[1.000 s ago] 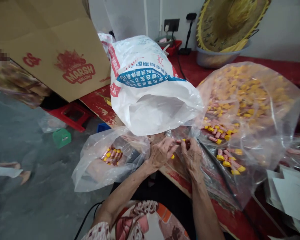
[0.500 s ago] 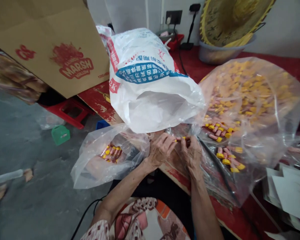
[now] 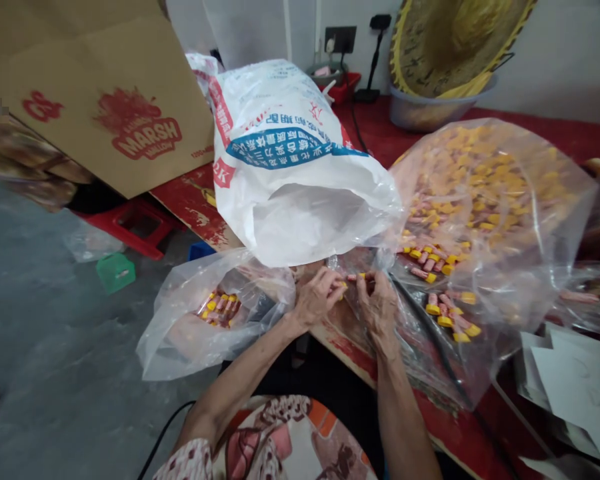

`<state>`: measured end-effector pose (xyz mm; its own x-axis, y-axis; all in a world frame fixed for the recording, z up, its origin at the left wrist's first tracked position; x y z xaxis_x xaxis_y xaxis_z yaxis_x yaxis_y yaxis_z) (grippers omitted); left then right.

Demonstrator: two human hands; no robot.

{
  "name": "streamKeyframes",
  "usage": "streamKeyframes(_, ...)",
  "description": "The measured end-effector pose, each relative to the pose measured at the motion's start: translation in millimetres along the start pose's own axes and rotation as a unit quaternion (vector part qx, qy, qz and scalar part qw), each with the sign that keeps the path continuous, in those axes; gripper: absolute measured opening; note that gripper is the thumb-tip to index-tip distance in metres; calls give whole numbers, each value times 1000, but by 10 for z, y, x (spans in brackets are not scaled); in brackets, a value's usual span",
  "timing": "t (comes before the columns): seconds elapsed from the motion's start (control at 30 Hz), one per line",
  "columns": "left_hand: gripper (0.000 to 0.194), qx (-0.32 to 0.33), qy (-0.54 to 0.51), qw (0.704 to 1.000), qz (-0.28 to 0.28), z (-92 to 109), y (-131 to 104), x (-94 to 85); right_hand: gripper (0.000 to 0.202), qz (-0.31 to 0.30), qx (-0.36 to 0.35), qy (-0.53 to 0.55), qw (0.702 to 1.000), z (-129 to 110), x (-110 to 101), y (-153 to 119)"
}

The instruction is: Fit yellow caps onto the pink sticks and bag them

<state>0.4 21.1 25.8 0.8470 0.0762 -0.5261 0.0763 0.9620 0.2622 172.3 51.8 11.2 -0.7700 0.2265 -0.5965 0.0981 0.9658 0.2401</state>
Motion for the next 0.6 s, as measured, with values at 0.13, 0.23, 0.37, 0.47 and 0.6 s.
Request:
streamKeyframes(0.13, 4, 14, 3, 1000, -9, 36, 20, -71, 60, -4, -4, -8, 1000, -4, -5, -1)
streamKeyframes(0.23, 6, 38, 40, 997, 59, 50, -21, -285, 67, 1, -4, -15, 1000, -15, -16, -5)
streamKeyframes(0.37, 4, 11, 150, 987, 55, -46, -73, -320, 73, -13, 5, -24, 1000, -52, -21, -16)
streamKeyframes(0.47, 11, 33, 235, 971, -19, -61, -48, -128, 71, -17, 21, -32, 999, -45, -59, -21)
streamKeyframes(0.6, 5, 37, 297, 952, -58, -40, 86, 43, 56, -78, 46, -23, 996, 116, -46, 20)
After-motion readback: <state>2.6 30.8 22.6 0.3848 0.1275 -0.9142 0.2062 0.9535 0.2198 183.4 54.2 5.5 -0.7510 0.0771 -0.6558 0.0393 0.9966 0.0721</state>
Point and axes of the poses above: each hand's wrist, its own y-axis towards the middle knuckle, its own x-axis out of the palm, z = x × y, the point moved 5 cm from there along y, towards the middle knuckle, and after that the axes turned 3 degrees about -y, right-handed, at the moved point
